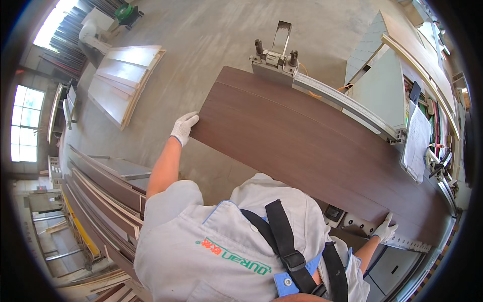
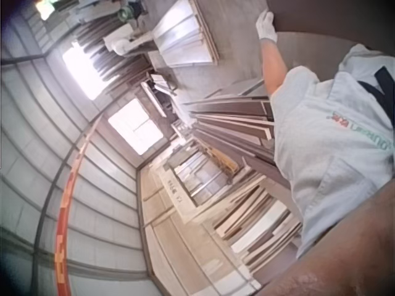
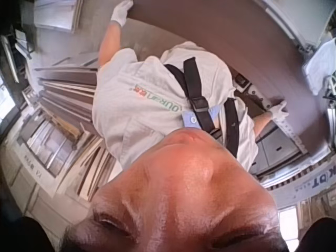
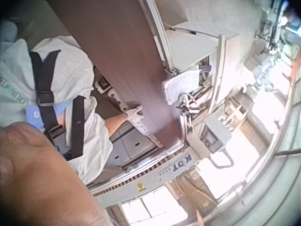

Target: The person operates an industrial edge banding machine by feeding wooden boards onto the conveyor, using a touchscreen interface to configure the process, and stacking the processed boards onto a nearby rack.

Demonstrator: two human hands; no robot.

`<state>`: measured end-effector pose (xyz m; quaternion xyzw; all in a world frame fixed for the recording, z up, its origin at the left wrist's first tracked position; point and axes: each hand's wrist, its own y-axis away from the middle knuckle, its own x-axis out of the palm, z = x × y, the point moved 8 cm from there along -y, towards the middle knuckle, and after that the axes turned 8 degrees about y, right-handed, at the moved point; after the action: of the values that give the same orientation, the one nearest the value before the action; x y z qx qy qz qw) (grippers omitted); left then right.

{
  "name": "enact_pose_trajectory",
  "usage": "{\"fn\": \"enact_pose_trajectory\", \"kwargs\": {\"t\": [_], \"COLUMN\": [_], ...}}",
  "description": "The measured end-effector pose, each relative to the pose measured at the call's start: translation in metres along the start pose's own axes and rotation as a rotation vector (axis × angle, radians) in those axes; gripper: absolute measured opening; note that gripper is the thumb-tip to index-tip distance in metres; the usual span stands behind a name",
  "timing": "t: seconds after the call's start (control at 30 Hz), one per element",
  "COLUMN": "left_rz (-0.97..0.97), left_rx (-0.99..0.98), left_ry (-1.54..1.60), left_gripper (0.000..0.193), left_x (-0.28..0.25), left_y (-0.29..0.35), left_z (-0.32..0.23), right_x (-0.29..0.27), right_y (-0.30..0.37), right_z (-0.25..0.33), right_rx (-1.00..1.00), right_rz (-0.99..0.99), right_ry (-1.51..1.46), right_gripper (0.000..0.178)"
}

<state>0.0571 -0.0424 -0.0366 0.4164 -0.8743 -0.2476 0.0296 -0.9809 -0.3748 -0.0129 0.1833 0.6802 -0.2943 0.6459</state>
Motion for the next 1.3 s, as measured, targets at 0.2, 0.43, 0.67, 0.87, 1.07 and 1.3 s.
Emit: {"fn": "enact_pose_trajectory", "kwargs": {"t": [0.2, 0.43, 0.67, 0.87, 1.07, 1.3], "left_rz": [-0.090, -0.051, -0.023, 0.177, 0.433, 0.182], "left_rx": [0.174, 0.256, 0.231, 0.202, 0.228, 0.159], "left_ry": [0.087, 0.038, -0.117, 0.162, -0.128, -0.315], "left_gripper": [0.045, 0.046, 0.049, 0.064, 0.054, 0.057], "left_x": [-0.014, 0.000, -0.011, 0.038, 0.147, 0.126], "left_y": [0.033, 0.035, 0.039, -0.041, -0.115, -0.128], "left_z": [0.009, -0.002, -0.002, -0.079, -0.089, -0.075], "right_x": [0.001, -0.001, 0.001, -0.018, -0.051, -0.057], "right_y": [-0.005, -0.010, -0.012, 0.009, 0.048, 0.031], "right_z": [0.016, 0.015, 0.019, 0.021, 0.053, 0.050], "right_rx": [-0.045, -0.057, -0.050, 0.010, 0.096, 0.140], "right_rz": [-0.021, -0.042, -0.010, -0.016, 0.048, 0.181], "right_ry": [-0.047, -0.073, -0.064, -0.001, -0.521, -0.204], "right_gripper": [0.107, 0.110, 0.109, 0.105, 0.089, 0.117]}}
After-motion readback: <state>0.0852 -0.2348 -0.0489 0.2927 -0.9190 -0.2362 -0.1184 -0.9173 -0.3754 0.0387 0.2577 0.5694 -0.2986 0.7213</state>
